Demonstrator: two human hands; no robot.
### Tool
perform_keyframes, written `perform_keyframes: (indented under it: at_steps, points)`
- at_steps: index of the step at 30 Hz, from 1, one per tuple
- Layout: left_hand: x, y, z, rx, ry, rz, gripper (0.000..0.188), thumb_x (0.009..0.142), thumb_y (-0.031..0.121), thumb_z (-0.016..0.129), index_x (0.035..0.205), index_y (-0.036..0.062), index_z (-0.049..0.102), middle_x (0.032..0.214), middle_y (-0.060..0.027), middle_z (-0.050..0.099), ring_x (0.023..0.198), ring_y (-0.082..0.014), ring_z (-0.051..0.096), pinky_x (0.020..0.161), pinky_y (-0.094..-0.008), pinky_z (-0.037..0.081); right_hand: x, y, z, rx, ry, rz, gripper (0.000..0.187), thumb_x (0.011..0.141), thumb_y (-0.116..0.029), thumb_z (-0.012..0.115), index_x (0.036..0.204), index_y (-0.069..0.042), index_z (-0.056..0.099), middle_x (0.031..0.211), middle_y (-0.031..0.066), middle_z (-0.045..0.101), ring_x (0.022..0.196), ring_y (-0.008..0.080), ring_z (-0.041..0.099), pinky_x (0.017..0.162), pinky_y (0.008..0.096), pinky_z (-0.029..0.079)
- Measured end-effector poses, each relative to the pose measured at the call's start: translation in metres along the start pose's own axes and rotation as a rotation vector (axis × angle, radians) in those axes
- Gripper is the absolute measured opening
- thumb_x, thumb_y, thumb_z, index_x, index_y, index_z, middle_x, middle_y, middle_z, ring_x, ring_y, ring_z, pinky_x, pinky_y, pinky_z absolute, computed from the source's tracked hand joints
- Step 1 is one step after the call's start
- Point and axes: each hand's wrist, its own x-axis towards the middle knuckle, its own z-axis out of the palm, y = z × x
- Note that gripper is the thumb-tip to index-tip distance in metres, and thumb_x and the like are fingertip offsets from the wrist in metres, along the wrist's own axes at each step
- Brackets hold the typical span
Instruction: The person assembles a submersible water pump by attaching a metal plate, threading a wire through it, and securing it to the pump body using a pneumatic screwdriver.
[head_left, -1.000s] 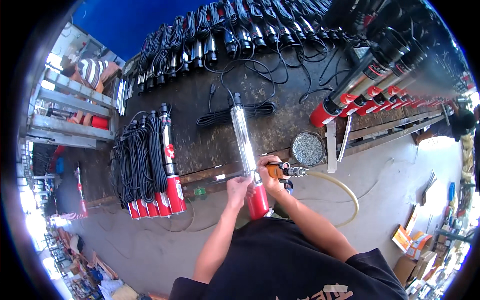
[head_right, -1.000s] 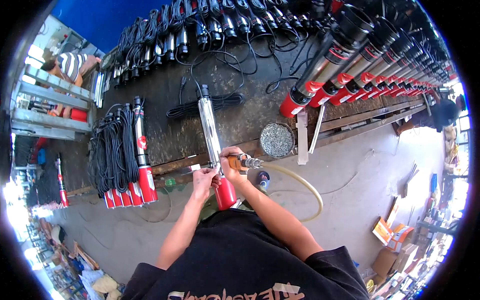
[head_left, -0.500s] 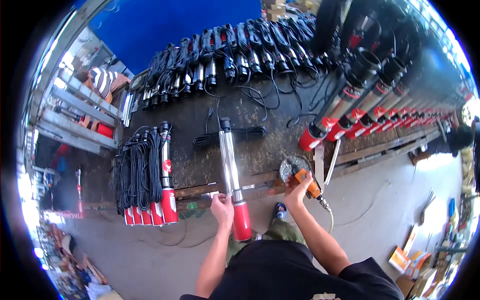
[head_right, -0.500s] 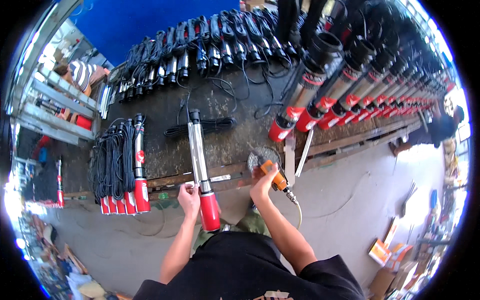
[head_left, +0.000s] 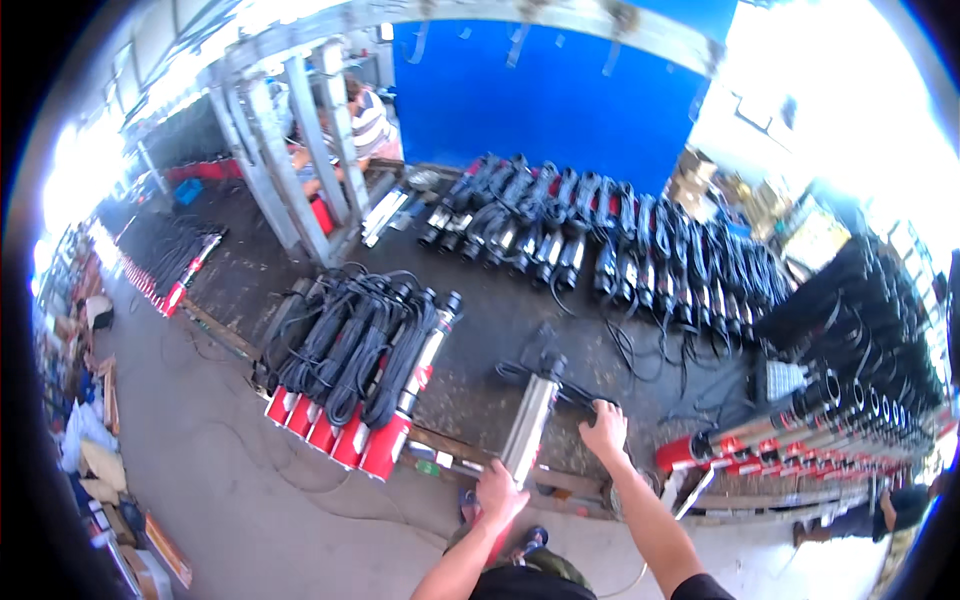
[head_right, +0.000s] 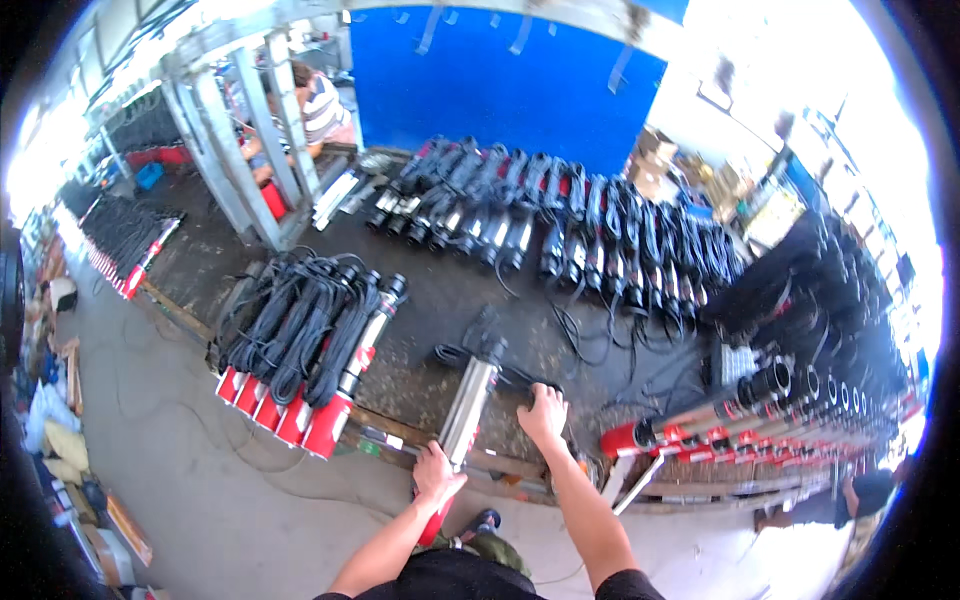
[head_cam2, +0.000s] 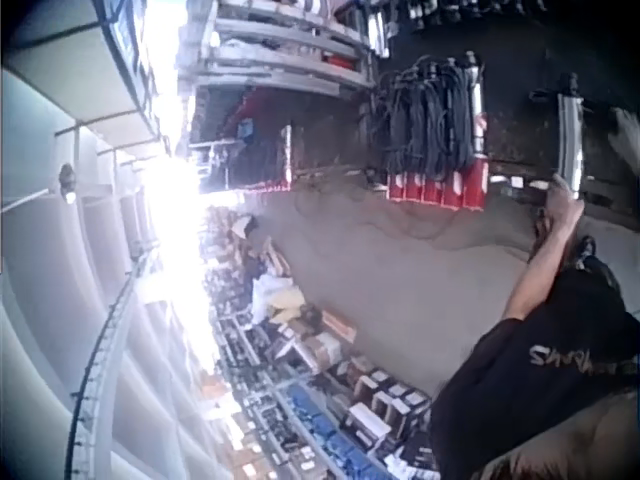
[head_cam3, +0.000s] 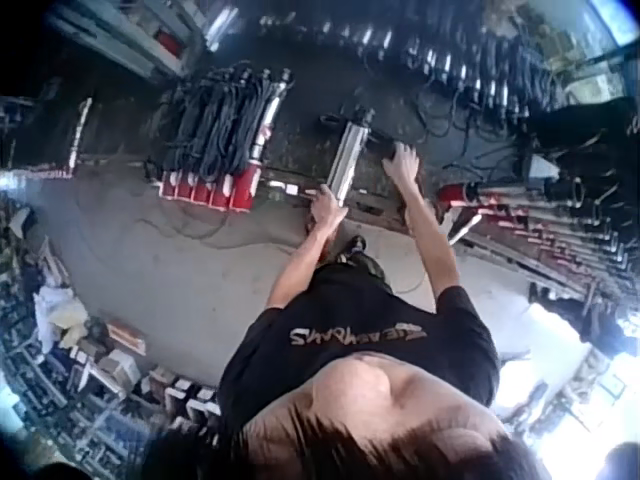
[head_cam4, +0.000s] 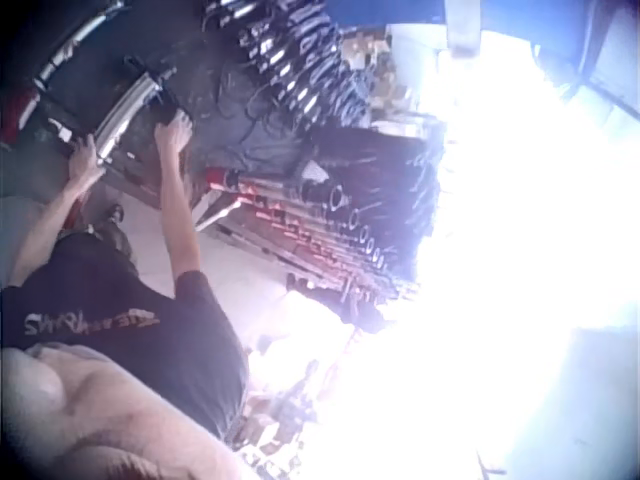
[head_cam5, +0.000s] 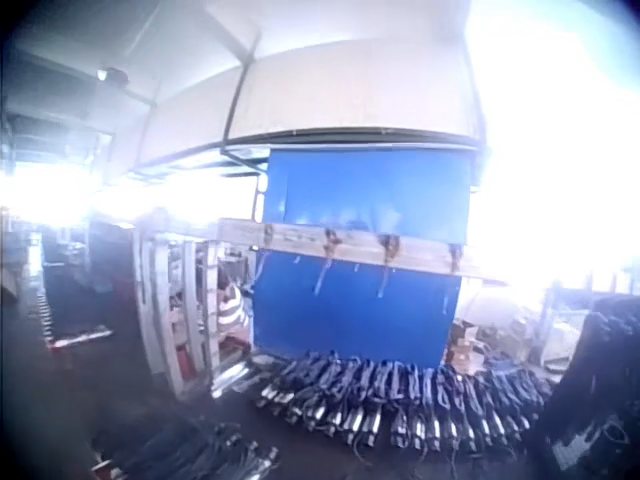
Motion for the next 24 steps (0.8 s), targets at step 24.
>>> perform_keyframes:
  at_steps: [24]
  points:
    - [0.152, -0.066, -0.085, 0.184, 0.227, -0.075, 0.077, 0.067, 0.033, 0.085, 0.125, -0.0009, 0.047, 0.118, -0.0212, 0.058, 0.111, -0.0341, 0.059, 0.092, -0.0434, 0.051, 0.130, -0.122, -0.313, -0.056, 0.278, -0.280, 0.035, 0.051, -0.009, 0.070, 0.085, -0.004, 0.062, 0.081, 0.0121, 0.063, 0.074, 0.0348, 0.060, 0.071, 0.0401, 0.045]
